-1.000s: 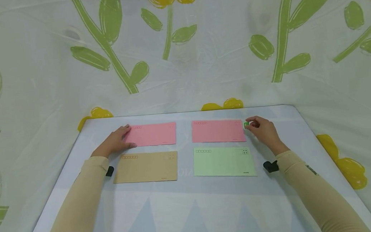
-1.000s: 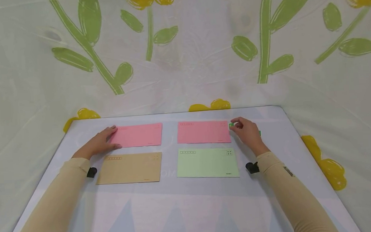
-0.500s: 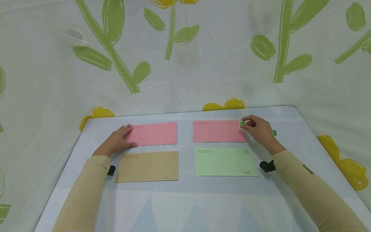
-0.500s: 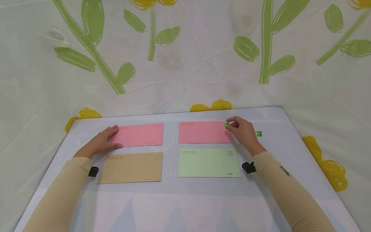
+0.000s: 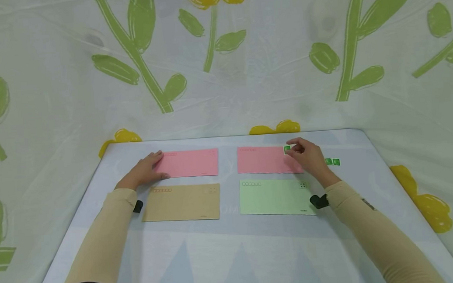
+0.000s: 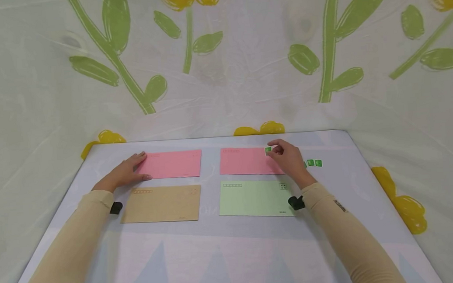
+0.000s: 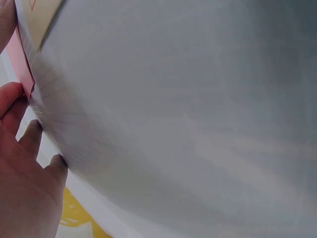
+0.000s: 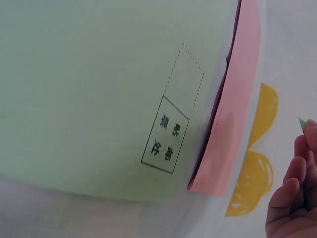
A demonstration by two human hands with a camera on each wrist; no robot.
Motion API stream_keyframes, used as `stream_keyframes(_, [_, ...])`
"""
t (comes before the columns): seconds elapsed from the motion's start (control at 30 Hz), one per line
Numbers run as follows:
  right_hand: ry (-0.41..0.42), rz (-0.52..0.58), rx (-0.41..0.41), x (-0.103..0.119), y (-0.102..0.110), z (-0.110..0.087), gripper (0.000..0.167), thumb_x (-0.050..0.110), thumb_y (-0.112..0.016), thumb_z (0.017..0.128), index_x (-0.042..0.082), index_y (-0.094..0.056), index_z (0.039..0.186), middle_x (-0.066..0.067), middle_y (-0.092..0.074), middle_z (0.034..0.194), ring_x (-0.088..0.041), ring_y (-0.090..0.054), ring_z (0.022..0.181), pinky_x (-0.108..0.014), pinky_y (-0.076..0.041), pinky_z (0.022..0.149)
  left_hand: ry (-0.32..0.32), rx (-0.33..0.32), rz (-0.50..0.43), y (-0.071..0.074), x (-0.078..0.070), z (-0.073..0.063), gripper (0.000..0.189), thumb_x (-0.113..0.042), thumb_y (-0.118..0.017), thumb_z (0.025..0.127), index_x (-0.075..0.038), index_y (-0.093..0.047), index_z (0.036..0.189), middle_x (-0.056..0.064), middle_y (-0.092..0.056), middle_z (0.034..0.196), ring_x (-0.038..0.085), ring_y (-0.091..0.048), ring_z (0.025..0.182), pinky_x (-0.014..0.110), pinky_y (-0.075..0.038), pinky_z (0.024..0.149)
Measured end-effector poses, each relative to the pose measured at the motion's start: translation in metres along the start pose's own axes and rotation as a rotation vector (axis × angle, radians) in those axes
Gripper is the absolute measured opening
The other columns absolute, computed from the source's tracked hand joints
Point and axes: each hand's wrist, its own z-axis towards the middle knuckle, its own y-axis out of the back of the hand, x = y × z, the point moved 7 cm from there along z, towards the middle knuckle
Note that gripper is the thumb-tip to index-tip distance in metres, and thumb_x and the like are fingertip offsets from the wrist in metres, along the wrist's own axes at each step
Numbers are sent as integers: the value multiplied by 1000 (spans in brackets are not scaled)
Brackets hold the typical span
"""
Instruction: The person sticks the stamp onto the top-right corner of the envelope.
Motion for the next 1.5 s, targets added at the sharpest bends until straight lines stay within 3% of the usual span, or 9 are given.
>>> stream_keyframes(0.53, [28,32,13,17,-20,5,31,28,-67,100,13,-65,127,-13,-65,109,-29,-59,97,-35,-53,82,-22,-16,3,0,0,5,103,-47,-77,89,-2,-20,161,19,-14,168,42,-5,155,61,-10,124])
stream_keyframes(0.9, [40,23,34,32,-30,9,28,26,-67,100,13,-65,126,-12,-66,109,-29,-59,97,-36,-53,82,6,-21,16,-1,0,7,103,-48,-77,88,-4,-20,162,16,-15,169,39,-5,156,58,-10,125])
stream_keyframes(1.2, [4,33,54,39,-46,10,30,26,-68,100,12,-64,126,-14,-66,112,-30,-58,101,-35,-53,86,6,-28,15,0,1,7,101,-46,-78,88,-5,-22,162,14,-16,169,37,-5,156,57,-9,125])
stream_keyframes(1.5, [49,38,54,53,-63,13,27,25,-71,98,13,-67,122,-12,-68,108,-28,-61,96,-36,-54,82,29,-31,15,3,5,4,101,-47,-77,88,-8,-21,163,13,-14,170,37,-4,156,58,-8,125])
